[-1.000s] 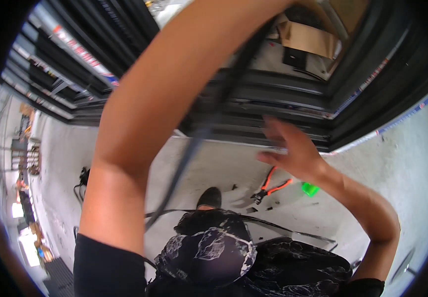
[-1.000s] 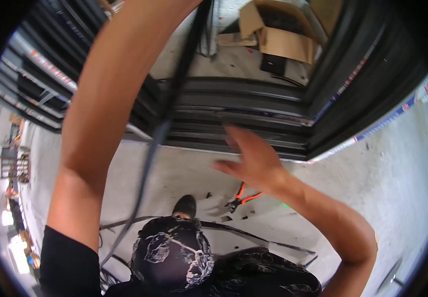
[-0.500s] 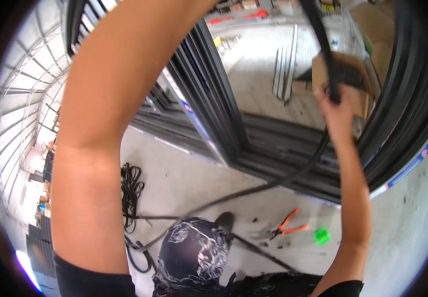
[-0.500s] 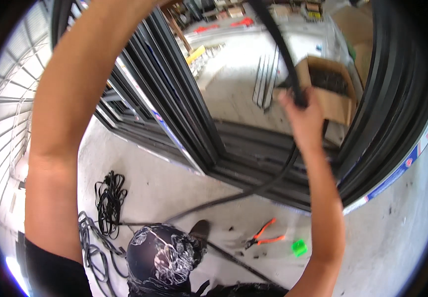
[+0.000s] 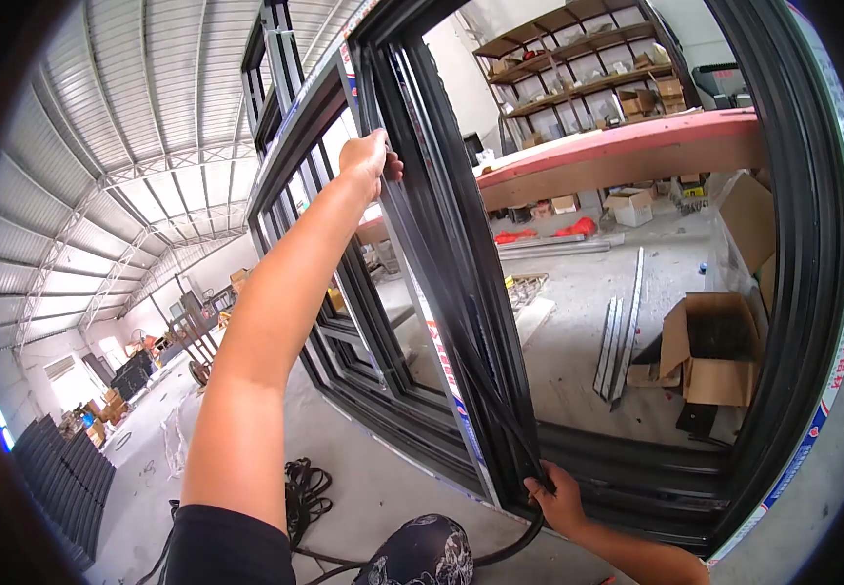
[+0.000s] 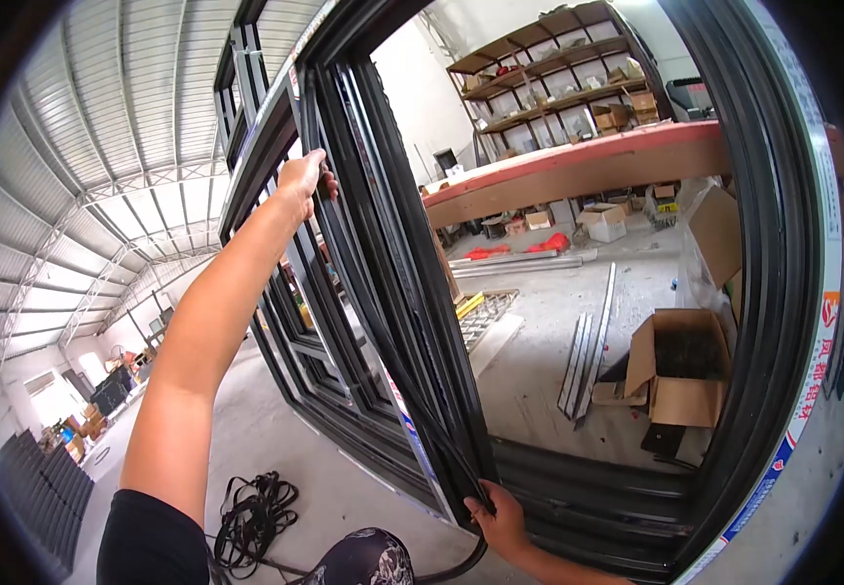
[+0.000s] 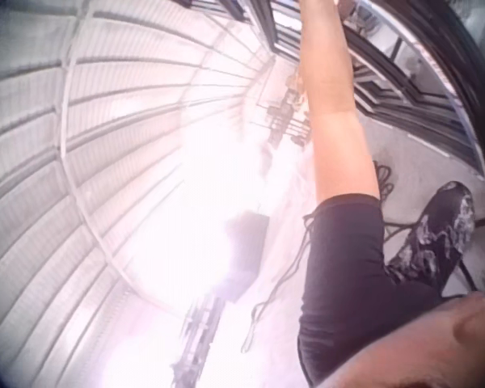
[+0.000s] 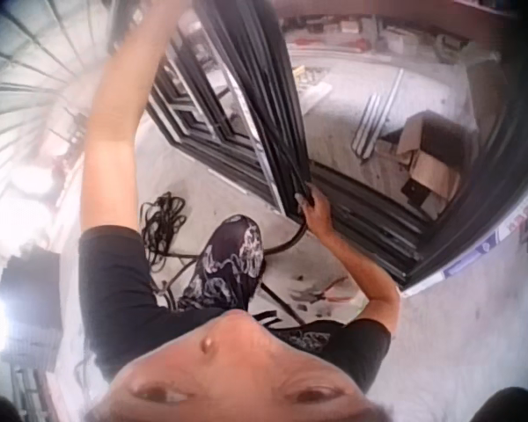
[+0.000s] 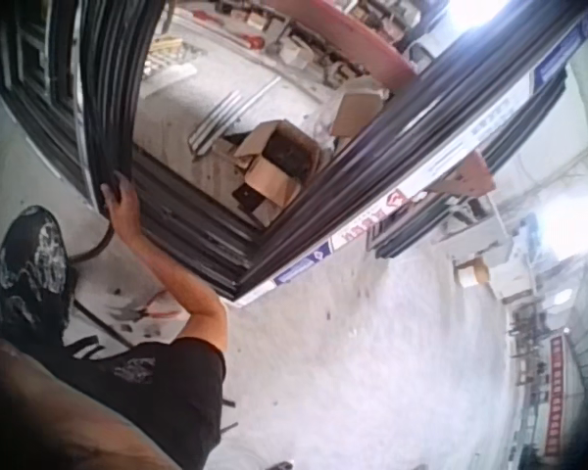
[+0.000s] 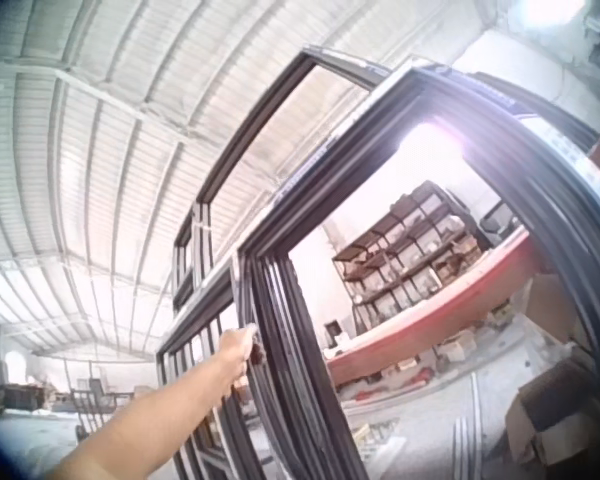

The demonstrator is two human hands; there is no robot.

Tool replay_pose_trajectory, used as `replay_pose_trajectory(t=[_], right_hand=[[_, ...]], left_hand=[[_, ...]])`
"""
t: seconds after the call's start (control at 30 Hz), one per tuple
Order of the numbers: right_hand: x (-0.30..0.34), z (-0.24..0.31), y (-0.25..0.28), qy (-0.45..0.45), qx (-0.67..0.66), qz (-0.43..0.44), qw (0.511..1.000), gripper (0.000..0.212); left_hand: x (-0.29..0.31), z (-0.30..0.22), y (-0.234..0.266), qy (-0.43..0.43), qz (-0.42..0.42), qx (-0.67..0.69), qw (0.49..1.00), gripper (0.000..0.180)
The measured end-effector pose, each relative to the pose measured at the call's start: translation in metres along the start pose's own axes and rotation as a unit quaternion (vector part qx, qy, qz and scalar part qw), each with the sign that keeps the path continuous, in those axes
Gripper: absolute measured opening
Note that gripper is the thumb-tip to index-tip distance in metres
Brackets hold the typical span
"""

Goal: The person applies sealant to the corner of a metal window frame using a sealant gun. They then press a rubber seal into the frame's track, moving along the perimeter, and use scissors to cut the seal to the required length.

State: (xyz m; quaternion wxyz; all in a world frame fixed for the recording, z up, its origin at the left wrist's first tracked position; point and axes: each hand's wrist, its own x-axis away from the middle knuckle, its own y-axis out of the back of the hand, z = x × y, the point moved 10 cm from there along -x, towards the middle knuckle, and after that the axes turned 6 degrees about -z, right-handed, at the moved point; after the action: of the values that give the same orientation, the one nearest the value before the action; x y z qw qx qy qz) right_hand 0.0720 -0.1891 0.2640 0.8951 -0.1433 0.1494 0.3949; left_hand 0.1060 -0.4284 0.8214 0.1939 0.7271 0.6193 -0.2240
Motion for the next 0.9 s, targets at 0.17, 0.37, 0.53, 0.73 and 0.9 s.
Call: replay_pose_trajectory(t=[0.17,0.37,0.53,0.73,0.9], right_hand=[[-0.016,0.012,-0.009,0.005,-0.051,0.022,0.998,0.036],[-0.033,0.032,-0.028,-0.016,-0.109,0.050,0.993,0.031],[-0.041,0.035,-0.039,-0.021,-0.122,0.063,0.990,0.030],[-0.054,0.010,-0.051,-0.066,-0.200,0.058,0.976,0.035],[-0.061,-0.016,-0.074,-0.033,-0.118,0.021,0.992,0.035]], left_hand=[[-0.037,-0.010,0.010,-0.019,0.013,-0.037,0.999,0.030],[-0.070,-0.032,0.021,-0.198,-0.074,-0.318,0.924,0.055],[-0.062,-0.054,0.015,-0.188,-0.040,-0.353,0.915,0.051],[-0.053,-0.064,-0.003,-0.215,0.013,-0.381,0.899,0.047],[-0.090,-0.081,-0.020,-0.356,0.033,-0.476,0.804,0.048]])
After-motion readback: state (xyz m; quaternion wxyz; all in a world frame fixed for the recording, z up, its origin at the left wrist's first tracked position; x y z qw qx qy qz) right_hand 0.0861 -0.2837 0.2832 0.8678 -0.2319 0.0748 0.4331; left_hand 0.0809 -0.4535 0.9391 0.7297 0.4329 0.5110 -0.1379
